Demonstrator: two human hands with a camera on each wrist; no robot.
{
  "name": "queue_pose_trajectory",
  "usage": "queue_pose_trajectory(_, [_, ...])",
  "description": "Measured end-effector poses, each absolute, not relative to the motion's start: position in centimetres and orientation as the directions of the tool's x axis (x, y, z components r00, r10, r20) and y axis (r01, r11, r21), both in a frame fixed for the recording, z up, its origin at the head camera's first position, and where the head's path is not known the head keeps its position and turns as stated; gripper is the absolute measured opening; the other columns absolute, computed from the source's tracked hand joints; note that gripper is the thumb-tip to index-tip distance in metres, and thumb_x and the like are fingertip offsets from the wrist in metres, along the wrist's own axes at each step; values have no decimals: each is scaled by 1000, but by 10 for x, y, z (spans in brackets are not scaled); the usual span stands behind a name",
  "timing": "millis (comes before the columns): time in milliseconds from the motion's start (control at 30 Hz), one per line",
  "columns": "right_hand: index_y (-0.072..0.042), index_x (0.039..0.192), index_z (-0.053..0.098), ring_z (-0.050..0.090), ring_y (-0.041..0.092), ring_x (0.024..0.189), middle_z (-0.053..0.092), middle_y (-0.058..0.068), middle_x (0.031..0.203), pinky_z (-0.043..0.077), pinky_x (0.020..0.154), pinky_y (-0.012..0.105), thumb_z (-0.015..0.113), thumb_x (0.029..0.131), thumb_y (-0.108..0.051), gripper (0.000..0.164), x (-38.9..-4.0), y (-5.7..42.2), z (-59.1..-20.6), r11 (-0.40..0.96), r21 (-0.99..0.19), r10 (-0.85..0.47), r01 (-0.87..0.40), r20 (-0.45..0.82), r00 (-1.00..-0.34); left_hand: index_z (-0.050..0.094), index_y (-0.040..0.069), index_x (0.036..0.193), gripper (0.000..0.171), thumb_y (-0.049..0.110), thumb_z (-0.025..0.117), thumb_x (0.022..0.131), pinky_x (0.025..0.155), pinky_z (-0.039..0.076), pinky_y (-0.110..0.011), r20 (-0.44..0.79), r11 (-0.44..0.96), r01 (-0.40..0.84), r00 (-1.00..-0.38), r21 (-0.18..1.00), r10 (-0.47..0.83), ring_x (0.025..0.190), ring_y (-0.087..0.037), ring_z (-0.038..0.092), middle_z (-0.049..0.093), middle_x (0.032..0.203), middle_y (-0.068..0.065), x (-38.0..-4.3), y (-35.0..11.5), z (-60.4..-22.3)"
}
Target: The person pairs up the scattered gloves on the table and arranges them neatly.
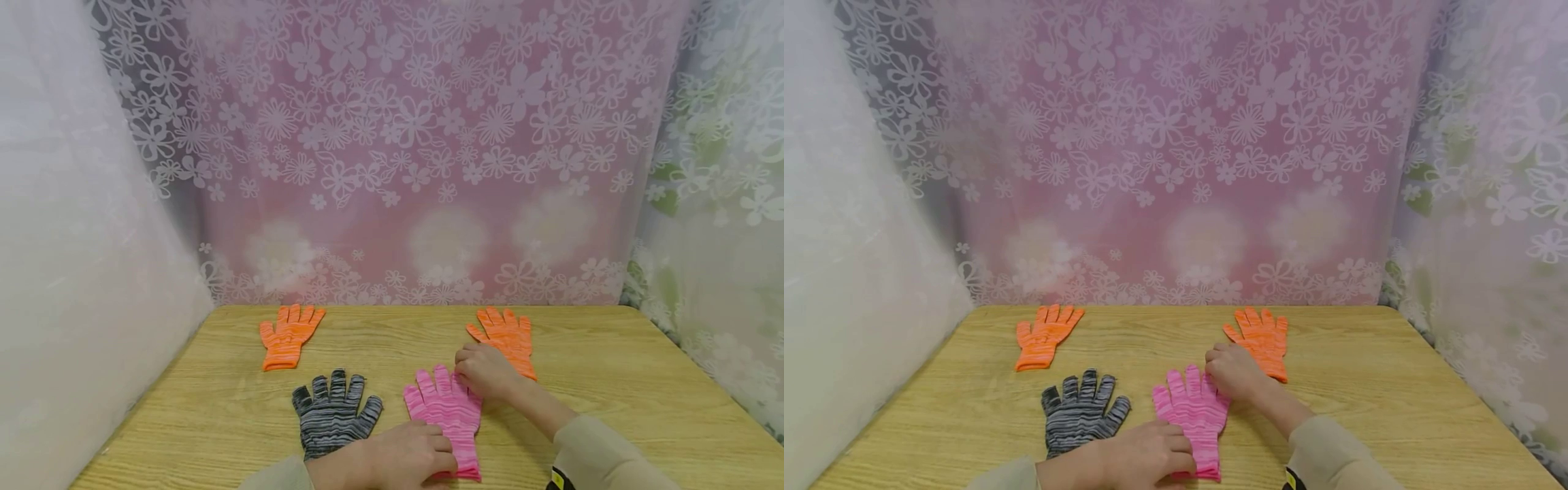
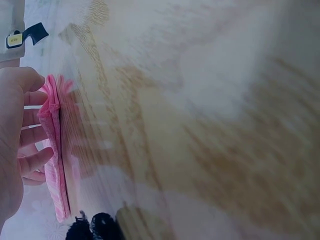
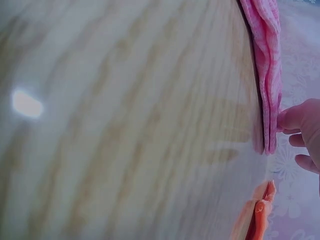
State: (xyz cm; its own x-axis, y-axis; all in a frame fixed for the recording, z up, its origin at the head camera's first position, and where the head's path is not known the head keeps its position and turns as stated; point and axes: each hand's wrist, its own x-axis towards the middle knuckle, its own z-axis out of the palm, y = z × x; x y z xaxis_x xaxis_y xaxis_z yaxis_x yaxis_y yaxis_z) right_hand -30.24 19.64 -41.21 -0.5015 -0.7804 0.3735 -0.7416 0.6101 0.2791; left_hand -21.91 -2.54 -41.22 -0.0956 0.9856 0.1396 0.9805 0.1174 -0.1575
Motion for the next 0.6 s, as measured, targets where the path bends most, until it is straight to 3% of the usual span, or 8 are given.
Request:
queue_pose_trajectory(333, [-14, 71, 71, 54, 13, 69, 59, -4, 74, 47, 64, 25, 71, 75, -9, 7, -307, 196, -418, 584, 323, -802, -744, 369, -470, 64, 23, 100, 18, 36, 52, 94, 78, 36, -11, 145, 112, 983, -92, -143, 985, 89, 1, 47, 56, 94, 15, -220, -26, -411])
queue_pose_trajectory(600, [-9, 74, 70, 58, 15, 72, 60, -1, 80, 49, 64, 27, 71, 74, -3, 6, -306, 202, -417, 610, 128, -746, -782, 426, -512, 64, 24, 98, 18, 36, 52, 93, 77, 37, -11, 138, 113, 982, -92, -154, 986, 88, 1, 48, 56, 92, 15, -219, -26, -411])
